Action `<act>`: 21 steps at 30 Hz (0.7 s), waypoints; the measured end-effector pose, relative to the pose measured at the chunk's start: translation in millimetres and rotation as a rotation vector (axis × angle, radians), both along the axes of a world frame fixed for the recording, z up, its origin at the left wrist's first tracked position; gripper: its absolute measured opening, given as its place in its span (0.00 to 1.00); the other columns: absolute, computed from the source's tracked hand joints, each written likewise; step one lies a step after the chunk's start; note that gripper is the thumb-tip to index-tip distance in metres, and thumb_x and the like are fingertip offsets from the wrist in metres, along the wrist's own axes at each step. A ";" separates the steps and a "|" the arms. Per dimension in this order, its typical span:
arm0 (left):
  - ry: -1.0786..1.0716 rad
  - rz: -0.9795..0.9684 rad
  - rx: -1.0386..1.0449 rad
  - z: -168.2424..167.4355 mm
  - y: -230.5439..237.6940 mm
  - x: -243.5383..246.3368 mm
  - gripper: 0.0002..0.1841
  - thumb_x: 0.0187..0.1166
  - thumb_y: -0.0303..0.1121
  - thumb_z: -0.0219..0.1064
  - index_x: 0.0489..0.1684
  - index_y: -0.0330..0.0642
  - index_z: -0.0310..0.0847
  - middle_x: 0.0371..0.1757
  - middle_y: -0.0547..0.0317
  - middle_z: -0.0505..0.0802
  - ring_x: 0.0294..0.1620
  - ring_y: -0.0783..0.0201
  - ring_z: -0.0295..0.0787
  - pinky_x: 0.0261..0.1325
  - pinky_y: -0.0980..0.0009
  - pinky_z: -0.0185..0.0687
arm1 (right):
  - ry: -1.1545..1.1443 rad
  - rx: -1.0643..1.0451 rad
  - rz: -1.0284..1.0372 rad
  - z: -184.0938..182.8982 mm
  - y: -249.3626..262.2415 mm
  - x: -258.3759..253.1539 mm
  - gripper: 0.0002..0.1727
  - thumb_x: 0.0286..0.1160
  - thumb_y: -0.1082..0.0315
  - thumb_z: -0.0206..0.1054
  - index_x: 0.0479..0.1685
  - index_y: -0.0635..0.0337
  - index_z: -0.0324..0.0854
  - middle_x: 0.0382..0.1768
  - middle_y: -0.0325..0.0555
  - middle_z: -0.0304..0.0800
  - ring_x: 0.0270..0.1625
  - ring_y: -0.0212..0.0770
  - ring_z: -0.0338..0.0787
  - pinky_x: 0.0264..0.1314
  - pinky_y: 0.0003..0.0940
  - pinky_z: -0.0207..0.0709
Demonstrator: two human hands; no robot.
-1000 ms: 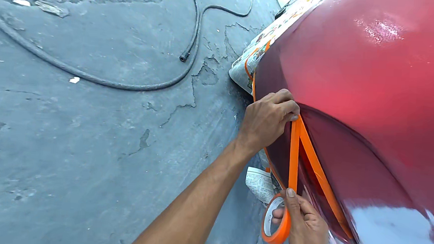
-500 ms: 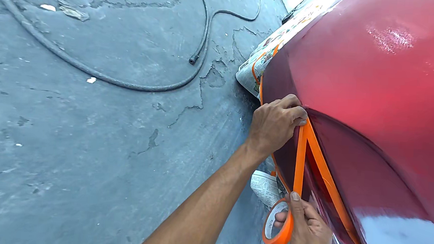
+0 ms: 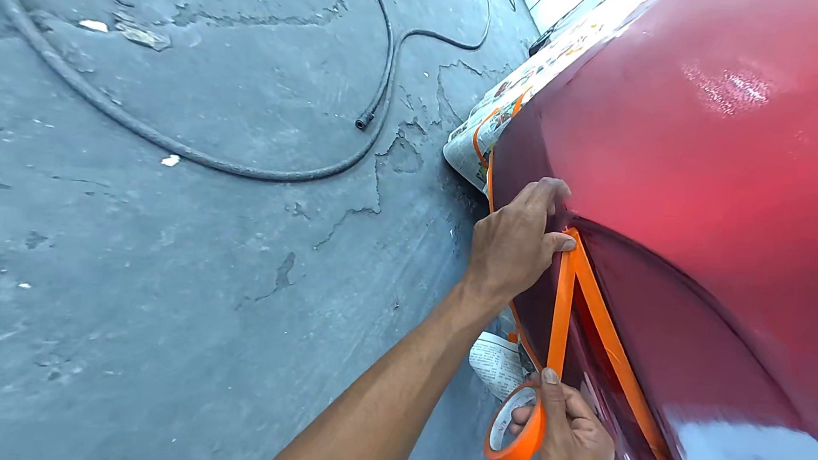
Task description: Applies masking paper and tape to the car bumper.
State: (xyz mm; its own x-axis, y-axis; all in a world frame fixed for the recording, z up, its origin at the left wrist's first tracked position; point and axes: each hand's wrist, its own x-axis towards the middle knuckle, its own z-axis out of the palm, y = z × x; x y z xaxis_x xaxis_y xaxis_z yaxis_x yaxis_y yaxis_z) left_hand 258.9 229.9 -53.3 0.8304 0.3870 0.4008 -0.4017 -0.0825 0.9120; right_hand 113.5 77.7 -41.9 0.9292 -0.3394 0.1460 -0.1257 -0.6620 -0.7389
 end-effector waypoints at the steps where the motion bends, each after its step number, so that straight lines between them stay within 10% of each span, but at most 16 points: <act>1: 0.034 -0.051 -0.050 1.7 0.0 0.5 0.26 0.67 0.39 0.83 0.66 0.50 0.82 0.52 0.58 0.91 0.37 0.59 0.88 0.37 0.54 0.84 | -0.002 0.002 -0.004 0.0 -0.3 0.5 0.14 0.89 0.67 0.60 0.39 0.67 0.87 0.18 0.45 0.90 0.16 0.37 0.90 0.20 0.32 0.88; 7: 0.108 -0.220 -0.296 -3.0 8.8 9.6 0.09 0.79 0.34 0.72 0.53 0.50 0.89 0.48 0.64 0.94 0.46 0.64 0.91 0.50 0.56 0.86 | 0.005 -0.004 0.004 1.5 -2.1 0.2 0.15 0.89 0.66 0.60 0.41 0.68 0.87 0.19 0.45 0.90 0.16 0.38 0.90 0.20 0.33 0.88; 21: 0.097 -0.020 0.033 -2.9 0.2 -0.9 0.18 0.72 0.45 0.72 0.57 0.51 0.88 0.52 0.63 0.92 0.47 0.62 0.90 0.43 0.53 0.85 | -0.029 -0.002 0.069 -5.0 -3.0 -1.4 0.13 0.88 0.68 0.61 0.40 0.67 0.87 0.19 0.44 0.90 0.17 0.37 0.90 0.21 0.33 0.88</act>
